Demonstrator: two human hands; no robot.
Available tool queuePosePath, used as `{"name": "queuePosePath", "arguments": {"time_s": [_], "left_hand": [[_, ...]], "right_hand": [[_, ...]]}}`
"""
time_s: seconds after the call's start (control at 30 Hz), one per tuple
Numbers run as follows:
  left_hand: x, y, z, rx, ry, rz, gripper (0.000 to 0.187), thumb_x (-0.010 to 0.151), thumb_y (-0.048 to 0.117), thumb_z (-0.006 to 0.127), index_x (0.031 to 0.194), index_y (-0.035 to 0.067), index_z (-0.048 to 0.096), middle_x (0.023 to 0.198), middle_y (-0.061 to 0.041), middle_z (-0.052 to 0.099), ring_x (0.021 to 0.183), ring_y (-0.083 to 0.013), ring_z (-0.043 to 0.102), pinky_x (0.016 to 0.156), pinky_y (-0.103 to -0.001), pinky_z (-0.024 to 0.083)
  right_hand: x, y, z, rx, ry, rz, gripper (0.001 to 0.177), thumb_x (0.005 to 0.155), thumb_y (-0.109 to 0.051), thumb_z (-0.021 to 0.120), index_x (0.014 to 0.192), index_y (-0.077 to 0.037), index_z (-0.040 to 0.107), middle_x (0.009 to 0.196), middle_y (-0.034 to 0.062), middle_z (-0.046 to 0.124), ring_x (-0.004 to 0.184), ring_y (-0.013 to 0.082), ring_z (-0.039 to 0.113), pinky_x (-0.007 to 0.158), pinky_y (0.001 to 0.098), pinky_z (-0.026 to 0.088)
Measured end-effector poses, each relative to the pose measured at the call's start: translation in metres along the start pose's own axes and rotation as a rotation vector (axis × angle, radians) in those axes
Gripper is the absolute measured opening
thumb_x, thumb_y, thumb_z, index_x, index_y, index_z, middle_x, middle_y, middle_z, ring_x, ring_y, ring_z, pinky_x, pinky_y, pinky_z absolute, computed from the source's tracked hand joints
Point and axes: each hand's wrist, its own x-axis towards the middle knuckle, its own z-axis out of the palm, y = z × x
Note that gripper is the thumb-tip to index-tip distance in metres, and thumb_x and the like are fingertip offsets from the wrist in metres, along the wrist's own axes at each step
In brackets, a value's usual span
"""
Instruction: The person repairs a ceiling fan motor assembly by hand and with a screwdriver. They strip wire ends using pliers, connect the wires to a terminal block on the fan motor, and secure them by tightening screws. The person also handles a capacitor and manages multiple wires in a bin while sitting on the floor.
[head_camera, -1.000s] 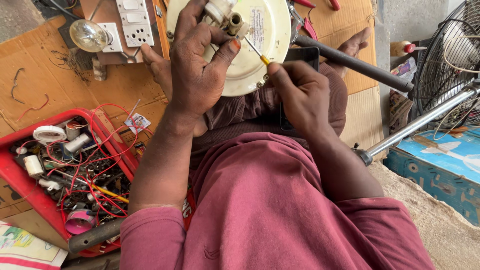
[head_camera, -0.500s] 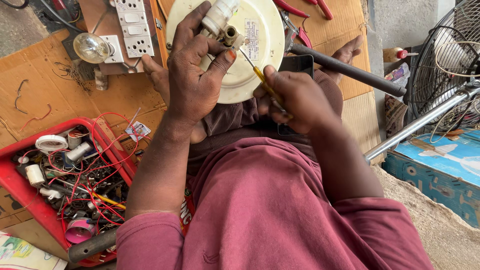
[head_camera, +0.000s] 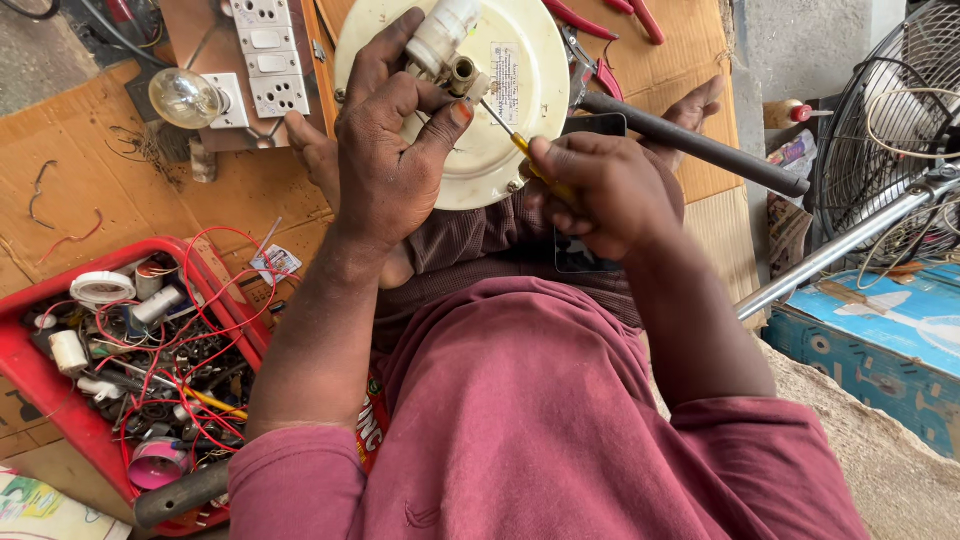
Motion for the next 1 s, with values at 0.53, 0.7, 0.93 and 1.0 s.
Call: {"name": "queuePosePath", "arguments": {"time_s": [0.53, 0.7, 0.93, 1.0], "left_hand": [[0.004, 0.004, -0.003, -0.014, -0.02, -0.006, 0.011, 0.099, 0.008, 0.083, 0.1, 0.0, 0.076, 0.159, -0.02, 0.046, 0.147, -0.029, 0.053, 0.125, -0.041, 0.046], [0.004, 0.007, -0.005, 0.049, -0.021, 0.0, 0.012, 0.098, 0.008, 0.085, 0.095, 0.001, 0.076, 0.158, -0.02, 0.048, 0.149, -0.0305, 0.051, 0.126, -0.042, 0.043], [0.005, 0.006, -0.006, 0.092, -0.028, 0.008, 0.013, 0.097, 0.011, 0.086, 0.095, 0.002, 0.076, 0.157, -0.019, 0.049, 0.149, -0.0309, 0.05, 0.125, -0.042, 0.043], [0.005, 0.006, -0.004, 0.051, -0.025, -0.008, 0.015, 0.097, 0.012, 0.086, 0.096, 0.002, 0.076, 0.157, -0.018, 0.049, 0.148, -0.0295, 0.051, 0.124, -0.041, 0.045]], "right_hand": [[-0.013, 0.02, 0.011, -0.607, 0.203, -0.829, 0.015, 0.097, -0.008, 0.083, 0.104, 0.0, 0.072, 0.084, 0.0041, 0.073, 0.073, 0.0078, 0.067, 0.065, 0.0214, 0.053], [-0.008, 0.022, 0.004, -0.274, 0.084, -0.495, 0.015, 0.098, -0.011, 0.079, 0.104, 0.001, 0.071, 0.086, 0.0051, 0.073, 0.069, 0.0061, 0.063, 0.058, 0.0207, 0.051], [-0.001, 0.002, 0.0, 0.137, -0.035, -0.13, 0.013, 0.097, -0.007, 0.072, 0.099, 0.001, 0.061, 0.084, 0.0114, 0.072, 0.057, 0.0115, 0.062, 0.043, 0.0219, 0.042], [0.0, -0.004, -0.001, 0.218, -0.082, -0.037, 0.012, 0.098, -0.01, 0.07, 0.099, -0.001, 0.061, 0.083, 0.0114, 0.072, 0.056, 0.0113, 0.061, 0.042, 0.021, 0.039]]}}
